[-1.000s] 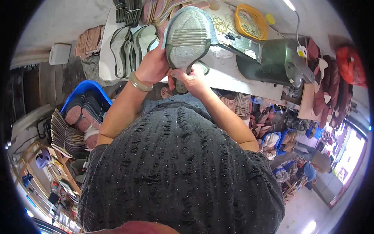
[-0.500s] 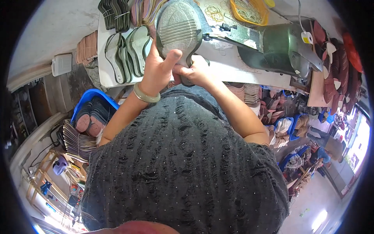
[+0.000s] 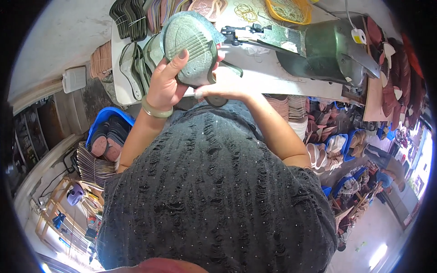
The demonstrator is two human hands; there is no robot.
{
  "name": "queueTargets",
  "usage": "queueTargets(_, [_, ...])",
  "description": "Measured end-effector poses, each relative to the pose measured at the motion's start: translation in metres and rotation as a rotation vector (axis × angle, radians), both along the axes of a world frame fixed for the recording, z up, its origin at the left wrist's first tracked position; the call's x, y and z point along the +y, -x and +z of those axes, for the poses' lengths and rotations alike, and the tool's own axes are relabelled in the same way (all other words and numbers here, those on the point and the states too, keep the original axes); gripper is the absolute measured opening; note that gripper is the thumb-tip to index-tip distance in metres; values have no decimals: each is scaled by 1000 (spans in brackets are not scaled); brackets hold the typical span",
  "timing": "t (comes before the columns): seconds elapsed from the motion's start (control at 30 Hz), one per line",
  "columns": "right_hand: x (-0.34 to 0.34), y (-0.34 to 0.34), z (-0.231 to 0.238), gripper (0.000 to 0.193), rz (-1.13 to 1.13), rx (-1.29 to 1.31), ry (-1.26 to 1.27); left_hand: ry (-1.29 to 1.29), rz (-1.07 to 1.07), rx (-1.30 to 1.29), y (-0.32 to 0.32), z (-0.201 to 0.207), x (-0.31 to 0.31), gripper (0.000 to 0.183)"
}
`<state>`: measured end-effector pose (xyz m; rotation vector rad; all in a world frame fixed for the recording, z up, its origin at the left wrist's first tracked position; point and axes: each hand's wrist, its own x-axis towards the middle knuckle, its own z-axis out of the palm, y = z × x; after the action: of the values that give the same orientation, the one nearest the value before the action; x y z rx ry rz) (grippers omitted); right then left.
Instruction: Assembling and sorting shoe soles and components in a manufacturing facility.
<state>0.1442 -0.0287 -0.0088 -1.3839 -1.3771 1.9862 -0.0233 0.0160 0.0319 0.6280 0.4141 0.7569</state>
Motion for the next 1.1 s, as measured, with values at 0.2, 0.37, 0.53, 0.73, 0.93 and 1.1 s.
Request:
queueTargets(0.2, [-2, -43, 19, 78, -352, 566, -264, 129, 136, 11, -7, -13, -14, 31])
queueTargets(0.37, [1, -32, 32, 32, -820, 641, -172, 29, 200, 51, -18, -11, -24, 32])
queueTargets(0.53, [-6, -27, 37, 21, -901, 104, -436, -8, 313, 84, -33, -11, -32, 26])
queueTargets(0.73, [-11, -22, 28, 13, -932, -95, -702, -121, 350, 215, -43, -19, -37, 24])
queueTargets(0.93, [-11, -22, 15, 10, -738, -648, -1301, -81, 416, 281, -62, -30, -40, 27])
queueTargets(1.1, [-21, -24, 11, 23, -494, -763, -1382, -5, 387, 243, -59, -41, -33, 27])
